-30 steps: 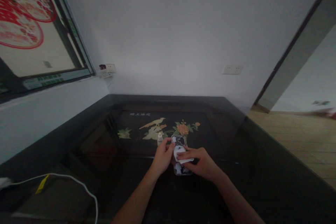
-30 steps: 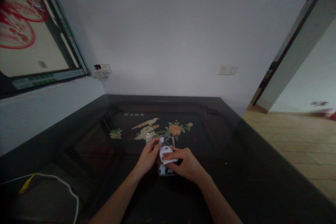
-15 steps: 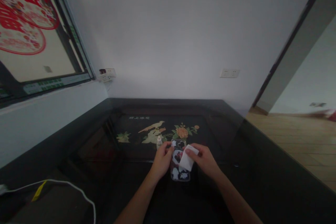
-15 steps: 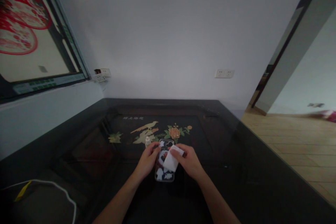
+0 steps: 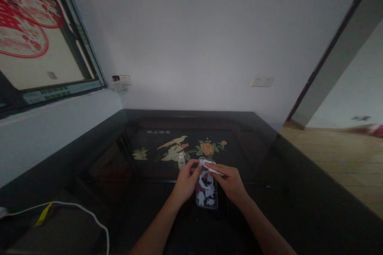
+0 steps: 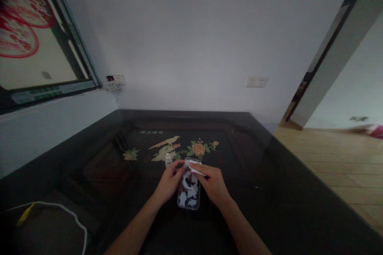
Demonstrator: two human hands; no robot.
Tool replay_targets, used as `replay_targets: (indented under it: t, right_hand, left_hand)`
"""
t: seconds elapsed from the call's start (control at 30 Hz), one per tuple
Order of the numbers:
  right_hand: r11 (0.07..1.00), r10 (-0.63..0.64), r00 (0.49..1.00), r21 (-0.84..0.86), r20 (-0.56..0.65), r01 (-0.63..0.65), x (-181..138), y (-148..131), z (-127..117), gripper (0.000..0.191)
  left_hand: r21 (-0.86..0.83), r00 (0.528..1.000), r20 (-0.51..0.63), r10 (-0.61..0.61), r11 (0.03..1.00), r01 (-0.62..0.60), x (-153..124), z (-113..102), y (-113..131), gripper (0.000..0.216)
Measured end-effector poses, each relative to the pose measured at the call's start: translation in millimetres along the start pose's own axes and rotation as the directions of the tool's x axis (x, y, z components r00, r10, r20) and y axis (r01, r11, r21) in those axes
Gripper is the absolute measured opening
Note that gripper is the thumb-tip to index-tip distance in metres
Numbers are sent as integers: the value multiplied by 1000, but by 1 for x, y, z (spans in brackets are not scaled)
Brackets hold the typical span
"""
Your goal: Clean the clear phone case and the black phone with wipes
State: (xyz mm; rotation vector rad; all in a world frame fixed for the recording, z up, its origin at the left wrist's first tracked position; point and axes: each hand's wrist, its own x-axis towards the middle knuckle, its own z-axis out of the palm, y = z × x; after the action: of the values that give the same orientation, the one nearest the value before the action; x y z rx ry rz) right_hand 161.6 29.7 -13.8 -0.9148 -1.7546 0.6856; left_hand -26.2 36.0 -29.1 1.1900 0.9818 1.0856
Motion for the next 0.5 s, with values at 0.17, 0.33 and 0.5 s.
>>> replay_targets:
  t: [0.17,0.33,0.5]
  right_hand:
    - [996,-74,976,-37,206,83,-8,-11,4,18]
    - [998,26,980,-61,196,-15,-14,-16,5,14]
    - [939,282,952,167,118,-299,-9,-16,7,37]
  left_hand:
    - [71,988,-123,93,994,-85,4,-6,-2,34]
    - [68,985,-148,91,994,-82,6,-8,-2,36]
    - [75,981,-152,123,991,-113,8,-9,-12,32]
